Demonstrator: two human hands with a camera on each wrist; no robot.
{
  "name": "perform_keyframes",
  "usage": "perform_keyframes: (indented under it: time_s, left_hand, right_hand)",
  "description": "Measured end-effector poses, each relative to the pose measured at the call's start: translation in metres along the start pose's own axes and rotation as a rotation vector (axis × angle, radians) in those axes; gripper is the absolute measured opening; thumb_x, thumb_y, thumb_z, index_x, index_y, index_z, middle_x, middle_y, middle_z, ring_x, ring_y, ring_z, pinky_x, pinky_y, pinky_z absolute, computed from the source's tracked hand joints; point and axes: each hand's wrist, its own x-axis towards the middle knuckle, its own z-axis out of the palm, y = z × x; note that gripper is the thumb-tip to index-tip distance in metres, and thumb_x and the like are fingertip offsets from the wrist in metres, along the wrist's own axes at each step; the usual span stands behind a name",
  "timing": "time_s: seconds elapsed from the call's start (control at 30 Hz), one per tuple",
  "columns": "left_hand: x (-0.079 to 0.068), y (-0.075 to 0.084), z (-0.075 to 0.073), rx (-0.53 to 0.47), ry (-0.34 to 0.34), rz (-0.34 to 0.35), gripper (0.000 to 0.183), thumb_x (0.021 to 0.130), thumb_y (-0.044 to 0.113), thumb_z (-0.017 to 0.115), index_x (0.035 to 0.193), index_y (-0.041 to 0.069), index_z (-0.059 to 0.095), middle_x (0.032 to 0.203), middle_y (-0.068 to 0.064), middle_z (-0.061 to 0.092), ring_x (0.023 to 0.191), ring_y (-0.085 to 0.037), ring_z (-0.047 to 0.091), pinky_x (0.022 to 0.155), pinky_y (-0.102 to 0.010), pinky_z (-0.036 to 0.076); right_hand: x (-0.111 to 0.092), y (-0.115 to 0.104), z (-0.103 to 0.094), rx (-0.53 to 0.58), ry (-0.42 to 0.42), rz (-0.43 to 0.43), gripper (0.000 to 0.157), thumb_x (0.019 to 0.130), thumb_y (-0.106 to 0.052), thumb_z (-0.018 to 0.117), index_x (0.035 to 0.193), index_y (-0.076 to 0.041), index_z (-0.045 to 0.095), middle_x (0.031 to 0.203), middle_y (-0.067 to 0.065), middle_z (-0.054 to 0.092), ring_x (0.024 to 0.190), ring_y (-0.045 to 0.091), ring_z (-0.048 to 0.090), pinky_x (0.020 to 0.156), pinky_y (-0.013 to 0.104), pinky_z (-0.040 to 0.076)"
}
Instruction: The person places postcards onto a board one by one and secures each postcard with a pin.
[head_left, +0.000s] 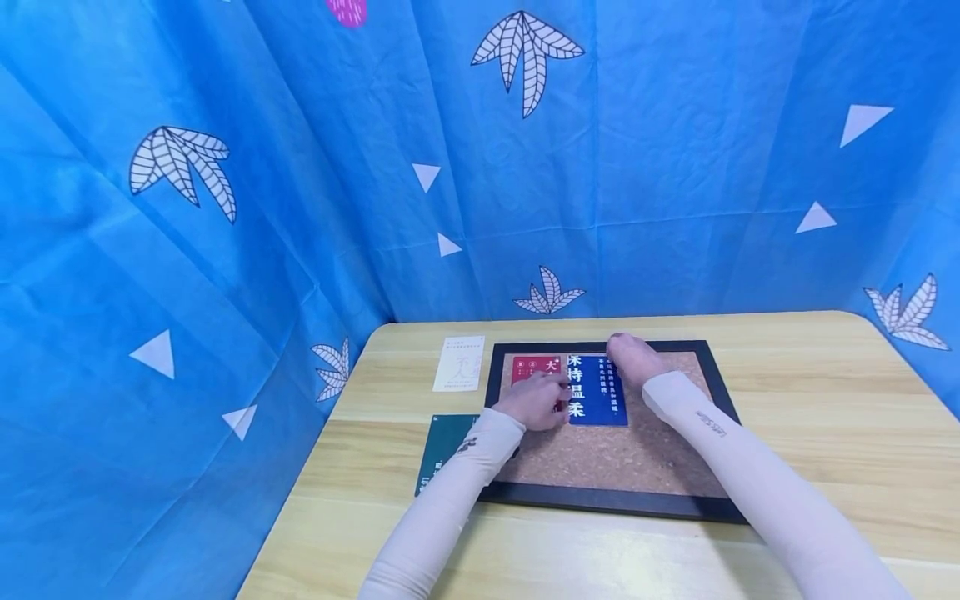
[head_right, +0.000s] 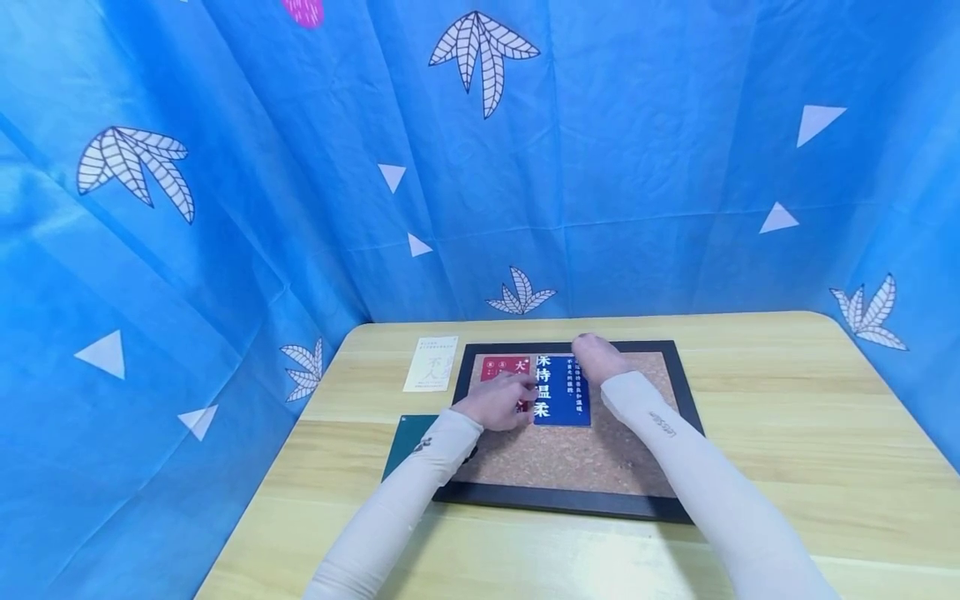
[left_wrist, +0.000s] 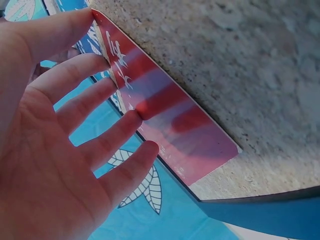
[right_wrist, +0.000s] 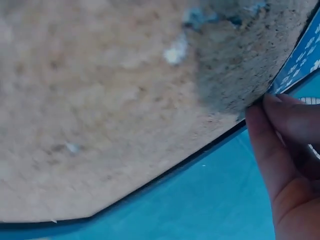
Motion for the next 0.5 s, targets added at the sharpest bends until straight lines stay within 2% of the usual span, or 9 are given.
perform_keyframes:
  time_s: [0.13,0.27,0.5]
  left_hand:
    - [0.0,0.0,0.001,0.005,0.002,-0.006,0.041,0.099,0.038,0.068,0.139,0.026,0.067,0.16,0.001,0.05,0.146,-0.027,0.049,0.117,-0.043,0.047]
    - [0.0,0.0,0.002,-0.002,-0.001,-0.006,0.041,0.1,0.037,0.068,0.139,0.025,0.067,0.16,0.001,0.05,0.147,-0.028,0.048,0.118,-0.044,0.046]
    - [-0.001,0.0,0.0,-0.018,-0.003,-0.011,0.045,0.1,0.037,0.067,0.143,0.025,0.063,0.161,0.001,0.048,0.149,-0.029,0.046,0.119,-0.045,0.045]
  right_hand:
    - [-0.002,0.007,0.0,0.1,0.005,0.011,0.029,0.087,0.017,0.059,0.096,-0.001,0.079,0.101,0.017,0.076,0.094,0.03,0.073,0.084,0.044,0.062]
    - [-0.002,0.013,0.003,0.183,0.021,0.008,0.03,0.091,0.015,0.055,0.101,0.001,0.079,0.105,0.019,0.078,0.104,0.036,0.073,0.093,0.048,0.06]
    - [-0.006,0.019,0.004,0.21,0.071,-0.034,0.026,0.088,0.015,0.055,0.099,0.007,0.078,0.103,0.024,0.076,0.101,0.039,0.073,0.088,0.05,0.061]
